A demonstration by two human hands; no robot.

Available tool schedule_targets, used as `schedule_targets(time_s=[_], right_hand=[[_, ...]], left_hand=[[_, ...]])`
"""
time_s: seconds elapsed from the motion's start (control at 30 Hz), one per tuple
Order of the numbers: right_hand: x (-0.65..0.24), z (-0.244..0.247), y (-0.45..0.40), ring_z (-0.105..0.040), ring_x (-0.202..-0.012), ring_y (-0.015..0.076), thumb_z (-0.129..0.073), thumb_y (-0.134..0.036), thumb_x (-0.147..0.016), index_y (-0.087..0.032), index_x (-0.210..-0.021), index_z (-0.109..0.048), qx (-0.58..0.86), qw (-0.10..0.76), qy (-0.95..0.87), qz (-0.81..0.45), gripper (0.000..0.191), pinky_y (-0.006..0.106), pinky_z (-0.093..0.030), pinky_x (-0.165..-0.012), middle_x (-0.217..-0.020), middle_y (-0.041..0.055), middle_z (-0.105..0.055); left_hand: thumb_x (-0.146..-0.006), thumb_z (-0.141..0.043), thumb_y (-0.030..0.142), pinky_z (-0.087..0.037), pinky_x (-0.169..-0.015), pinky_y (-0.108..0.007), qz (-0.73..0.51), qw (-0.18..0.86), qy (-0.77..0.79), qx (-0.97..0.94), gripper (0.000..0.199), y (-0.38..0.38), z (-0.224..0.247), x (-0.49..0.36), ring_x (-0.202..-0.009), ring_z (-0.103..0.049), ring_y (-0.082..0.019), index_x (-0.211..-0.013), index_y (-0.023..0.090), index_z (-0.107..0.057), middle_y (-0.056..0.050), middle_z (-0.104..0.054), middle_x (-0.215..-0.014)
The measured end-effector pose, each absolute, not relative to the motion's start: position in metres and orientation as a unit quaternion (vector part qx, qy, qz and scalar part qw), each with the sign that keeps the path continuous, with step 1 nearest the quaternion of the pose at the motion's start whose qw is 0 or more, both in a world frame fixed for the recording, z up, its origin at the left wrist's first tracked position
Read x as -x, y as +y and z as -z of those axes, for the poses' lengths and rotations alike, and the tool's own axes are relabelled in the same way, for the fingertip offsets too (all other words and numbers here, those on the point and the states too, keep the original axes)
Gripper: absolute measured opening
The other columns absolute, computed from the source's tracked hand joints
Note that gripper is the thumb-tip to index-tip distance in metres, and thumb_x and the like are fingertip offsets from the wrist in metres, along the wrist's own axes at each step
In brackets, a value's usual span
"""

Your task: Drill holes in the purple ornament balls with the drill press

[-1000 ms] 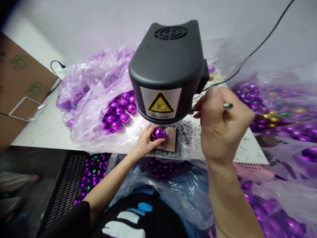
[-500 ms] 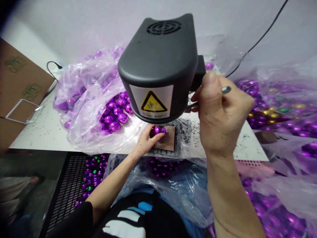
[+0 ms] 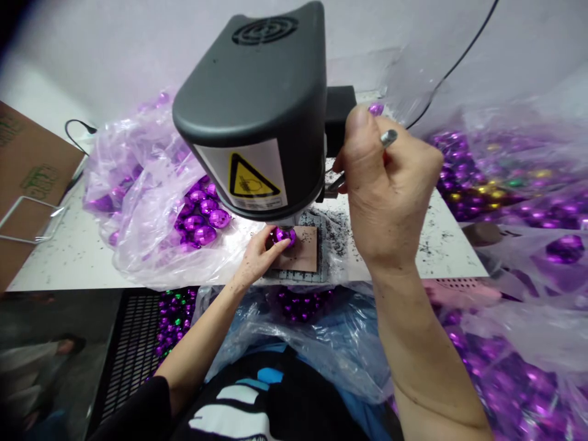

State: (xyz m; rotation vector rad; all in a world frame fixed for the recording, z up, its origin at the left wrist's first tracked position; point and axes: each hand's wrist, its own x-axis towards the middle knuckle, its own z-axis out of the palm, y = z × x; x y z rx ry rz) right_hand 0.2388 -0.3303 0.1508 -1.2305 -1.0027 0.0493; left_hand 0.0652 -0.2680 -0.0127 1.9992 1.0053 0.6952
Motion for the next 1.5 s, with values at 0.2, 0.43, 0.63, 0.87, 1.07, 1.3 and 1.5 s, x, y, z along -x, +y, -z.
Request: schedule_targets(time_s=[0.2, 0.43, 0.63, 0.87, 1.07, 1.3, 1.5], right_hand=[[-0.240, -0.150, -0.331, -0.041, -0.050, -0.0020, -0.047, -0.046, -0.092, -0.011, -0.059, -0.050, 0.562, 0.693, -0.452, -0.013, 0.048, 0.012, -0.030, -0.046, -0.057, -0.0033, -0.028], [-0.240, -0.151, -0.333, -0.043, -0.052, -0.0004, -0.050, -0.045, -0.091, -0.011, -0.061, -0.050, 0.566, 0.691, -0.448, -0.023, 0.046, 0.015, -0.035, -0.047, -0.056, -0.0036, -0.033], [-0.228, -0.141, -0.351, -0.041, -0.052, 0.0008, -0.049, -0.041, -0.093, -0.012, -0.063, -0.050, 0.609, 0.661, -0.437, 0.037, 0.041, 0.018, -0.029, -0.049, -0.056, -0.0033, -0.042], [-0.220, -0.102, -0.378, -0.045, -0.047, 0.0038, -0.051, -0.033, -0.089, -0.015, -0.076, -0.063, 0.623, 0.625, -0.460, 0.097, 0.025, 0.023, -0.028, -0.045, -0.059, -0.0026, -0.051], [-0.225, -0.064, -0.372, -0.051, -0.051, 0.0081, -0.053, -0.035, -0.086, -0.017, -0.078, -0.068, 0.587, 0.660, -0.444, 0.148, 0.025, 0.026, -0.036, -0.050, -0.061, 0.0002, -0.055], [-0.231, -0.051, -0.369, -0.054, -0.053, 0.0099, -0.054, -0.031, -0.084, -0.019, -0.082, -0.068, 0.549, 0.678, -0.458, 0.173, 0.018, 0.026, -0.042, -0.051, -0.061, -0.0001, -0.055], [-0.226, -0.048, -0.366, -0.047, -0.048, 0.0095, -0.049, -0.028, -0.084, -0.022, -0.086, -0.065, 0.526, 0.693, -0.466, 0.159, 0.017, 0.026, -0.038, -0.044, -0.061, -0.0013, -0.052]], left_hand=[[-0.086, -0.070, 0.042, -0.044, -0.099, -0.041, -0.313, 0.223, 0.329, -0.863, 0.045, -0.285, 0.021, -0.073, -0.114, -0.057, -0.027, -0.121, 0.018, -0.056, -0.011, -0.062, -0.119], [-0.092, -0.061, 0.041, -0.039, -0.106, -0.045, -0.325, 0.237, 0.331, -0.853, 0.042, -0.292, 0.035, -0.083, -0.113, -0.057, -0.026, -0.124, 0.018, -0.048, -0.011, -0.062, -0.115], [-0.094, -0.057, 0.041, -0.023, -0.118, -0.053, -0.280, 0.229, 0.335, -0.870, 0.044, -0.291, 0.036, -0.081, -0.118, -0.055, -0.027, -0.128, 0.018, -0.044, -0.012, -0.061, -0.119], [-0.094, -0.056, 0.043, -0.026, -0.118, -0.052, -0.279, 0.227, 0.336, -0.870, 0.045, -0.293, 0.034, -0.081, -0.123, -0.053, -0.027, -0.129, 0.018, -0.044, -0.013, -0.060, -0.125], [-0.094, -0.055, 0.043, -0.024, -0.120, -0.052, -0.276, 0.237, 0.339, -0.867, 0.046, -0.294, 0.031, -0.081, -0.127, -0.050, -0.028, -0.131, 0.018, -0.042, -0.013, -0.058, -0.130], [-0.095, -0.054, 0.042, -0.029, -0.117, -0.051, -0.280, 0.233, 0.335, -0.869, 0.045, -0.295, 0.030, -0.080, -0.125, -0.051, -0.027, -0.130, 0.017, -0.043, -0.013, -0.058, -0.129], [-0.094, -0.057, 0.041, -0.032, -0.114, -0.051, -0.286, 0.242, 0.350, -0.858, 0.044, -0.298, 0.030, -0.081, -0.121, -0.053, -0.028, -0.128, 0.016, -0.045, -0.014, -0.059, -0.124]])
